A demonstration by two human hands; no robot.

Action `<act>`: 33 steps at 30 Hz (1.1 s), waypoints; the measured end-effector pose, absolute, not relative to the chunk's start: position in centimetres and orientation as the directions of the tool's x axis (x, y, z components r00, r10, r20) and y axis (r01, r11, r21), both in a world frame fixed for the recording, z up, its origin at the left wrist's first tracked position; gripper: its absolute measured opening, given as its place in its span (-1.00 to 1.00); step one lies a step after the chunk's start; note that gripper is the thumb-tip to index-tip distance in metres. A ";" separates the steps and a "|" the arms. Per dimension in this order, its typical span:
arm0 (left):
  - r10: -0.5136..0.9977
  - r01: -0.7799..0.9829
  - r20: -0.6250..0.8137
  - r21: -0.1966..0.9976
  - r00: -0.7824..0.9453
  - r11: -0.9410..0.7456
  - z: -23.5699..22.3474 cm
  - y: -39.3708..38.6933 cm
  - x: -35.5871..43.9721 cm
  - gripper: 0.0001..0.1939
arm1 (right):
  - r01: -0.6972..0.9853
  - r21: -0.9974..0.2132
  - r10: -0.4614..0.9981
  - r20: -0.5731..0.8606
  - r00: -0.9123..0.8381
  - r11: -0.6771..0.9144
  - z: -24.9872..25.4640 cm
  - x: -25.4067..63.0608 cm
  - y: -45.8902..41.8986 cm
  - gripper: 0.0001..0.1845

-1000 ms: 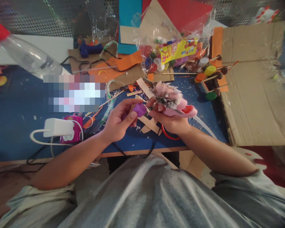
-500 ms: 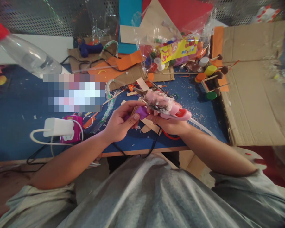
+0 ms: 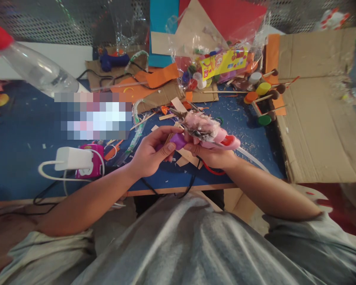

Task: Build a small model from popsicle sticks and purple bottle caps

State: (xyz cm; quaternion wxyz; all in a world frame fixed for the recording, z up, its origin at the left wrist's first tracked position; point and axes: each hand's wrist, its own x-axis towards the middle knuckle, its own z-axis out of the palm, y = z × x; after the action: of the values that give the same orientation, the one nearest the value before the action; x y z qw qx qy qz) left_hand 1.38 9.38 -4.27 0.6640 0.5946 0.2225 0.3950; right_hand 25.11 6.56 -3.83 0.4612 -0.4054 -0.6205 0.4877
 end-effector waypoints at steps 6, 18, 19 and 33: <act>0.784 -0.248 0.142 0.969 0.604 0.015 -4.2 9.4 1.3 -0.55 | 0.045 -0.979 0.948 0.179 -0.262 0.197 -4.8 25.3 6.9 -0.64; 0.791 -0.272 0.120 0.960 0.600 0.061 -4.5 9.5 1.5 -0.57 | 0.089 -0.957 0.936 0.248 -0.250 0.278 -4.3 25.3 6.7 -0.67; 0.791 -0.275 0.122 0.960 0.599 0.060 -4.5 9.5 1.4 -0.57 | 0.067 -0.967 0.943 0.225 -0.245 0.248 -4.3 25.2 6.6 -0.65; 0.791 -0.276 0.128 0.960 0.598 0.054 -4.3 9.4 1.5 -0.64 | 0.063 -0.960 0.946 0.255 -0.199 0.272 -4.6 25.0 6.5 -0.61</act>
State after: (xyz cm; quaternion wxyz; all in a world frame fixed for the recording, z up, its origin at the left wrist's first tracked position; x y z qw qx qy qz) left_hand 1.54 9.42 -4.29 0.6897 0.5688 0.2261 0.3868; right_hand 24.99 6.52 -4.60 0.4899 -0.4008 -0.6292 0.4510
